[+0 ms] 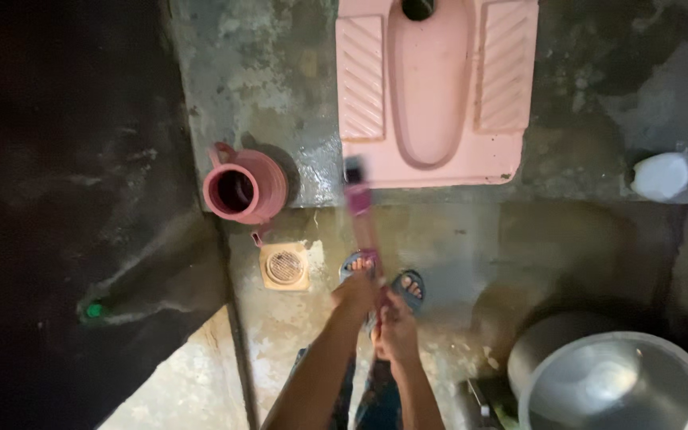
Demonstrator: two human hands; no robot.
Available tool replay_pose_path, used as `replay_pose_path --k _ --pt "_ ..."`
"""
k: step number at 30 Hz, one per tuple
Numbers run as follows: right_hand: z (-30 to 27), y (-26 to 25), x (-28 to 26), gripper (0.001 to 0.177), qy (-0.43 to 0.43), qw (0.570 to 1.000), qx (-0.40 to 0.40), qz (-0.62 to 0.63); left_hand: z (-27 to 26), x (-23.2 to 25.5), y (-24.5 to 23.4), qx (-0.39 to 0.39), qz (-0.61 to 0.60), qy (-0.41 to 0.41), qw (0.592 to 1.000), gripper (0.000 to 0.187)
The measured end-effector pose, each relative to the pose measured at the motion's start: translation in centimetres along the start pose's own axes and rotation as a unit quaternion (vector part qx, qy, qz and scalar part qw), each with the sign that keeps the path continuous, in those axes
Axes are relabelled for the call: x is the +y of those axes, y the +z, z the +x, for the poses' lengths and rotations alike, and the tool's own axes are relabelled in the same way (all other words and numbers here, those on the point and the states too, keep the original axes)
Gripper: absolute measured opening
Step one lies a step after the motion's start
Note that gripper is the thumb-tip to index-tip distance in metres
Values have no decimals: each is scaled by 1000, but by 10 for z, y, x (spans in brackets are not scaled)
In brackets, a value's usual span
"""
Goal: The person scrubs a pink squat toilet with a long-handled brush, repeatedly brushing the basin and surrounding floor area. A pink watering can and a metal cup are visible nearby.
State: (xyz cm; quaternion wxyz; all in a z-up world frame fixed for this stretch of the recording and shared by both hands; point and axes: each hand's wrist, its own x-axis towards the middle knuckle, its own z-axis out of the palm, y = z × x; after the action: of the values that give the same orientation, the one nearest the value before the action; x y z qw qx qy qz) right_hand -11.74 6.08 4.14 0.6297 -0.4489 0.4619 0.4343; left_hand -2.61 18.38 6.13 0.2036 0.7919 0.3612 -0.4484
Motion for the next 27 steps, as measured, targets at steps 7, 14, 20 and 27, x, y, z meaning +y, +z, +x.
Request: replay_pose_path --k 7,14,20,27 --pt "-19 -28 -36 41 -90 965 -90 228 11 33 46 -19 42 23 999 40" --pt "-18 -119 -78 36 -37 984 170 42 12 134 146 -74 158 183 967 37" --pt "-1 -89 -63 52 -1 989 134 68 21 116 113 -57 97 134 985 36" --pt "17 -111 -54 28 -6 988 26 153 24 107 113 -72 -169 15 983 39"
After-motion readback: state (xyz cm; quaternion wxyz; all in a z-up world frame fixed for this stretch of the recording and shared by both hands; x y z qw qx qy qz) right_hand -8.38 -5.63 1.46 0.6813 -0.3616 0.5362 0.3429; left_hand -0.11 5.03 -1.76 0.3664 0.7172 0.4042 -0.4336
